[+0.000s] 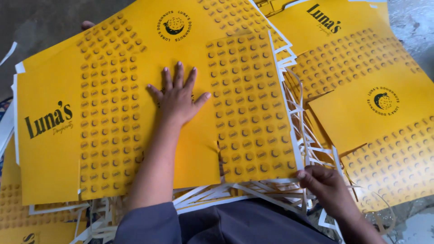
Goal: Stacking and aligning yellow paper doughnut bags on a floor mat
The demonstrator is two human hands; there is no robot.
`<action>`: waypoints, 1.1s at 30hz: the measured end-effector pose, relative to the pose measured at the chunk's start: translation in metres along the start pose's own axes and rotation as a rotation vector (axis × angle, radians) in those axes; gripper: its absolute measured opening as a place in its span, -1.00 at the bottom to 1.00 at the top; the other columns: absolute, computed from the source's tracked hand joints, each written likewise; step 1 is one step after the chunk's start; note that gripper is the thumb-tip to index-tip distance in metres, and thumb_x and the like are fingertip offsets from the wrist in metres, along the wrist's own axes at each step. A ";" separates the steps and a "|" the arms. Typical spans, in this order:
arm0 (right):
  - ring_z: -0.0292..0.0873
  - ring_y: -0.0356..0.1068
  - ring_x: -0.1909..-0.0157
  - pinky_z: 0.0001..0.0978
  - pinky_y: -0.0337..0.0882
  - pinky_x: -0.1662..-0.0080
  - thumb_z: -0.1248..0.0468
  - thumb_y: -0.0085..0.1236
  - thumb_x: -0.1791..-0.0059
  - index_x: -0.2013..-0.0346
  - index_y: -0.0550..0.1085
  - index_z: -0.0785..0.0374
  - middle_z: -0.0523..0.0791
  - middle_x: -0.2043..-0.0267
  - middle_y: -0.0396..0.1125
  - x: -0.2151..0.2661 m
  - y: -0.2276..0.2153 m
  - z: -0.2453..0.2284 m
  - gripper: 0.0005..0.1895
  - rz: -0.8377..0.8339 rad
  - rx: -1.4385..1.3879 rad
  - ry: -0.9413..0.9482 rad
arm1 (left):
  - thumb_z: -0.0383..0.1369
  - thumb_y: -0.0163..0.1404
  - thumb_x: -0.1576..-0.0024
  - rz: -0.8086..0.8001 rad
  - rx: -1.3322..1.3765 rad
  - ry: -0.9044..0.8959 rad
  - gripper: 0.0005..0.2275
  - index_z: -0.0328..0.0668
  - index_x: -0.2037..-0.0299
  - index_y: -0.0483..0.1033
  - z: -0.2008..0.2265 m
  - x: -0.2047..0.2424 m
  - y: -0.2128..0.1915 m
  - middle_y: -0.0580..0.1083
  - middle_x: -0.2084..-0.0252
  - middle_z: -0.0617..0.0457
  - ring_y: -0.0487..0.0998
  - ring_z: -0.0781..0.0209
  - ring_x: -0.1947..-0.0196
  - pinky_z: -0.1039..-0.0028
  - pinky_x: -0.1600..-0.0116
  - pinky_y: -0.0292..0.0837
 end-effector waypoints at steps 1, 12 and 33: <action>-0.30 0.20 0.47 -0.44 0.16 0.36 0.14 0.28 0.03 0.39 0.75 0.35 -0.20 0.59 0.32 0.005 0.004 -0.001 -0.69 0.009 -0.002 0.002 | 0.36 -0.51 -0.11 -0.001 -0.001 0.009 -0.21 0.39 -0.56 -0.29 0.001 0.000 0.000 -0.44 -0.62 0.10 -0.51 -0.25 -0.57 -0.59 -0.34 -0.50; -0.33 0.18 0.51 -0.45 0.15 0.40 0.11 0.26 0.00 0.63 0.60 0.26 -0.22 0.65 0.24 0.019 0.037 0.038 -0.62 -0.078 -0.031 -0.007 | 0.37 -0.47 -0.09 0.013 -0.040 0.042 -0.21 0.46 -0.55 -0.28 -0.003 -0.002 0.009 -0.43 -0.62 0.21 -0.49 -0.20 -0.58 -0.60 -0.34 -0.45; -0.30 0.69 0.29 -0.45 0.52 0.23 -0.02 0.11 0.00 0.25 0.74 0.05 -0.23 0.28 0.70 -0.025 0.019 -0.045 -0.66 -0.102 0.524 0.169 | 0.35 -0.40 -0.10 0.133 -0.045 0.158 -0.23 0.40 -0.54 -0.15 -0.003 -0.003 0.013 -0.28 -0.62 0.13 -0.36 -0.25 -0.57 -0.62 -0.30 -0.40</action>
Point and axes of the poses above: each hand's wrist, its own x-axis away from the middle knuckle, its own y-axis out of the palm, z = x × y, the point moved 9 cm from there along -x, towards the middle knuckle
